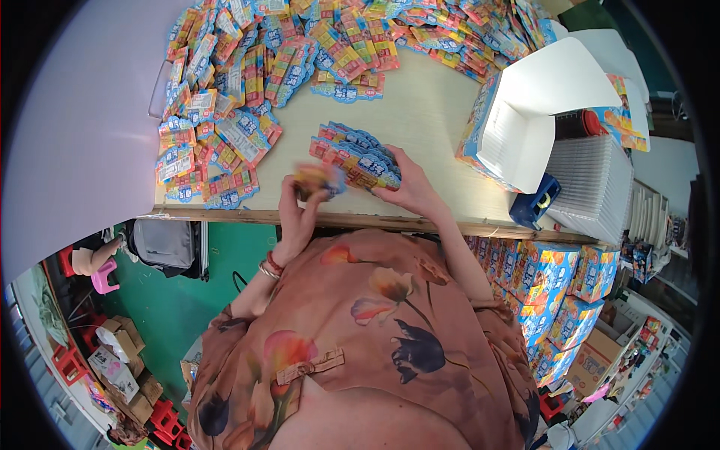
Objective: Sorting small individual packets and packing them into a white cardboard box.
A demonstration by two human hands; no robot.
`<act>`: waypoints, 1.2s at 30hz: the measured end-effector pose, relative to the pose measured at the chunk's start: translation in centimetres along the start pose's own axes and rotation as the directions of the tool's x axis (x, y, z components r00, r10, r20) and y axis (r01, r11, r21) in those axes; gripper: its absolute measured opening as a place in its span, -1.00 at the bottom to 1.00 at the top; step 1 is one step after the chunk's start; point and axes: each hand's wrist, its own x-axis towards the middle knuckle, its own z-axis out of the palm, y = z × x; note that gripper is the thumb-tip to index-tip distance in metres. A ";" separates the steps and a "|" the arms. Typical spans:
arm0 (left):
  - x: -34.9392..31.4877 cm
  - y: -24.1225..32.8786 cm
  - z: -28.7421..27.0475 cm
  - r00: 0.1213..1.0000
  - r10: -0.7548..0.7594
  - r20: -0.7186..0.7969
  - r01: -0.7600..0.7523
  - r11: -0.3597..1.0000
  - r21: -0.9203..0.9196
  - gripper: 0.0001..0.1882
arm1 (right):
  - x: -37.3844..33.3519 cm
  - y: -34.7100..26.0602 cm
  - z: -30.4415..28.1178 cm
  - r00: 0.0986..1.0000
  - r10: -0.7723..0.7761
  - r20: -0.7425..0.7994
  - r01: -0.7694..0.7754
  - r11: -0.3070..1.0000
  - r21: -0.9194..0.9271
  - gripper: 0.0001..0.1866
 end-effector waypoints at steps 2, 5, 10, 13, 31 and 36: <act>0.3 0.9 1.2 0.958 -0.279 0.062 0.276 0.847 -0.454 -0.78 | -0.2 0.0 0.3 0.994 -0.016 -0.110 0.010 0.999 -0.053 -0.22; 1.2 0.5 2.9 0.784 -0.482 0.391 0.545 0.234 -0.805 -0.69 | 0.7 0.9 1.3 0.972 -0.048 -0.231 0.038 0.998 -0.048 -0.25; 1.3 0.7 5.6 0.704 -0.488 0.516 0.666 0.203 -0.718 -0.63 | 2.3 0.5 0.2 0.986 0.095 -0.140 -0.078 0.989 0.123 -0.30; 2.5 1.2 4.6 0.623 -0.497 0.603 0.781 0.371 -0.502 -0.58 | 2.3 1.2 -0.7 1.000 0.004 -0.013 -0.002 0.986 0.168 -0.29; 8.3 -2.1 -1.3 0.884 0.344 0.317 -0.436 0.851 0.293 0.45 | 1.0 -2.0 -1.4 0.982 -0.075 0.176 0.150 0.872 -0.466 -0.21; 11.6 -2.7 -0.8 0.842 0.253 0.476 -0.271 0.962 -0.033 0.42 | 1.7 -1.7 -0.6 1.000 0.007 0.005 -0.004 0.893 -0.451 -0.18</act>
